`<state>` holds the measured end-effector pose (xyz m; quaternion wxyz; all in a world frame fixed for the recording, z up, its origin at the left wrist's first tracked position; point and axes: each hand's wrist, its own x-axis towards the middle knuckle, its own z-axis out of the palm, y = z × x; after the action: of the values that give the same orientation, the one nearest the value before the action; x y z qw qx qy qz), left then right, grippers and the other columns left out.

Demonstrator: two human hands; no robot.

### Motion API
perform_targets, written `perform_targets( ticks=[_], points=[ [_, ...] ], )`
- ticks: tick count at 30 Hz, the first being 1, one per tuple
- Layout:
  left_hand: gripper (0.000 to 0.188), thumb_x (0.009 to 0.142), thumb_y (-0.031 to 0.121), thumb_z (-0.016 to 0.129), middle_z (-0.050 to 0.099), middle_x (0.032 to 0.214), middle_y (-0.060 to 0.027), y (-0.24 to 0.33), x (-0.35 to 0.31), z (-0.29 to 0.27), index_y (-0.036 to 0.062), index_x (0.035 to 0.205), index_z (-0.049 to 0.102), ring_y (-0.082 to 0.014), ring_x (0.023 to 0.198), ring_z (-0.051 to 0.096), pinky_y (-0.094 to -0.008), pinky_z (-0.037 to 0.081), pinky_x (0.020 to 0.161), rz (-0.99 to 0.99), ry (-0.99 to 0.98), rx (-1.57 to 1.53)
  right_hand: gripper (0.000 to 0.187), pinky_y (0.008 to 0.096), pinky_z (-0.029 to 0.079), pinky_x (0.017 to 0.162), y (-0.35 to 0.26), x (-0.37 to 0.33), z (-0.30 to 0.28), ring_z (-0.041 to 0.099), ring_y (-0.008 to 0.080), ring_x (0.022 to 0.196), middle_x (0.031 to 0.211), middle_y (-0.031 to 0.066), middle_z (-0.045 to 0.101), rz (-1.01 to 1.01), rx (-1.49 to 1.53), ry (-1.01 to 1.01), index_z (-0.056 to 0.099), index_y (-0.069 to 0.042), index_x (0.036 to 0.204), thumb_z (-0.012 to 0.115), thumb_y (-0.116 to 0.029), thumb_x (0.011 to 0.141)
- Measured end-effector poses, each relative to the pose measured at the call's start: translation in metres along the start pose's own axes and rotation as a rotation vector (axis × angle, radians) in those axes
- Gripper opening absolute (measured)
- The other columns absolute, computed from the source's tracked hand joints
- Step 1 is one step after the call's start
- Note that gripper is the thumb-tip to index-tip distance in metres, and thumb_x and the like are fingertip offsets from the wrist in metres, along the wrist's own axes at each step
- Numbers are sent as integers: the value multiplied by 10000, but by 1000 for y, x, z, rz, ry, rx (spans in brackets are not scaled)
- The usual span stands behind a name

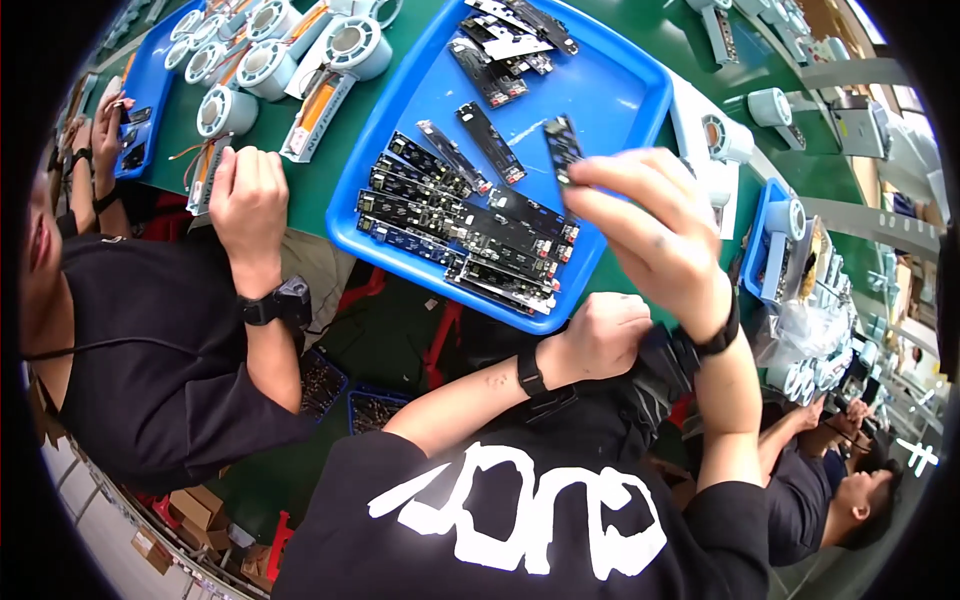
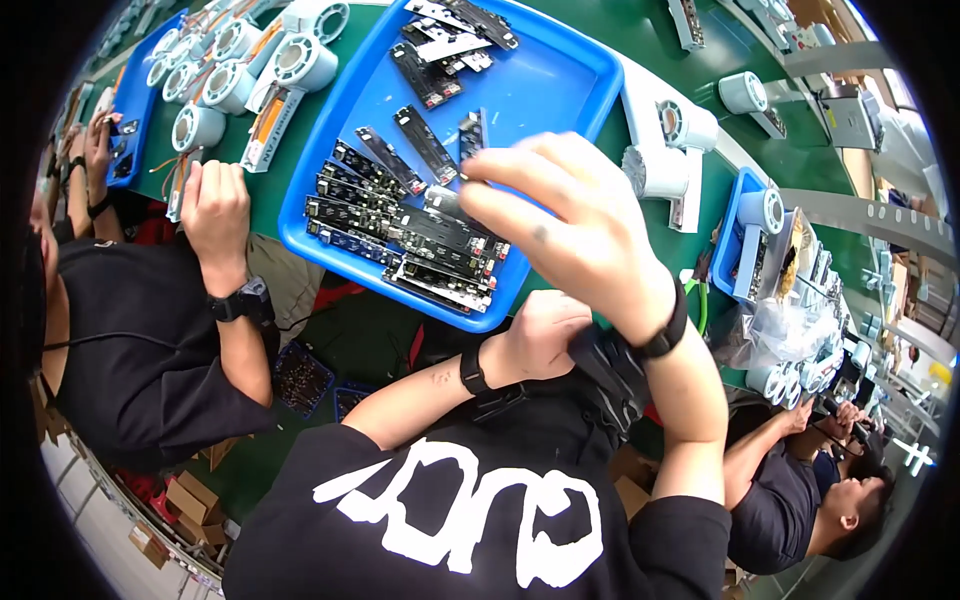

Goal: The person picks up a circuit board from a tray, connects a wire to it, and presses the board into the handle of a handheld fan.

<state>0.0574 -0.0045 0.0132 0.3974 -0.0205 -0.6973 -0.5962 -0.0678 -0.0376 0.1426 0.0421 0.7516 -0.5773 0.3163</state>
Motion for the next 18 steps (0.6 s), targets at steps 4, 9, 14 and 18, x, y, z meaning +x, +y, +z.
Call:
perform_targets(
  ticks=[4, 9, 14, 18],
  points=[
    [77, 789, 15, 637, 614, 771, -126, 8, 8, -3, 13, 865, 630, -333, 700, 630, -402, 504, 620, -95, 14, -112, 198, 406, 600, 823, -46, -86, -40, 721, 352, 934, 1046, 200, 712, 389, -174, 227, 699, 7, 951, 700, 92, 772],
    [120, 927, 69, 656, 671, 781, -94, 15, 24, -11, -30, 994, 670, -188, 664, 652, -318, 502, 604, -463, 57, -337, 169, 413, 602, 847, -81, -131, -39, 712, 346, 962, 1055, 182, 702, 462, -237, 54, 706, 12, 887, 720, 88, 737],
    [155, 910, 86, 706, 687, 756, -94, 15, 28, -8, -27, 1006, 660, -155, 635, 664, -284, 524, 598, -586, 29, -294, 232, 422, 608, 817, -84, -134, -28, 700, 324, 949, 1094, 143, 684, 317, -212, -215, 721, -8, 908, 751, 46, 685],
    [157, 891, 64, 717, 699, 769, -76, 15, 26, -7, -26, 1009, 665, -121, 653, 670, -253, 531, 614, -573, 97, -318, 261, 408, 604, 802, -75, -122, -38, 696, 306, 940, 1093, 130, 680, 219, -128, -260, 726, -21, 933, 761, 31, 680]
  ],
)
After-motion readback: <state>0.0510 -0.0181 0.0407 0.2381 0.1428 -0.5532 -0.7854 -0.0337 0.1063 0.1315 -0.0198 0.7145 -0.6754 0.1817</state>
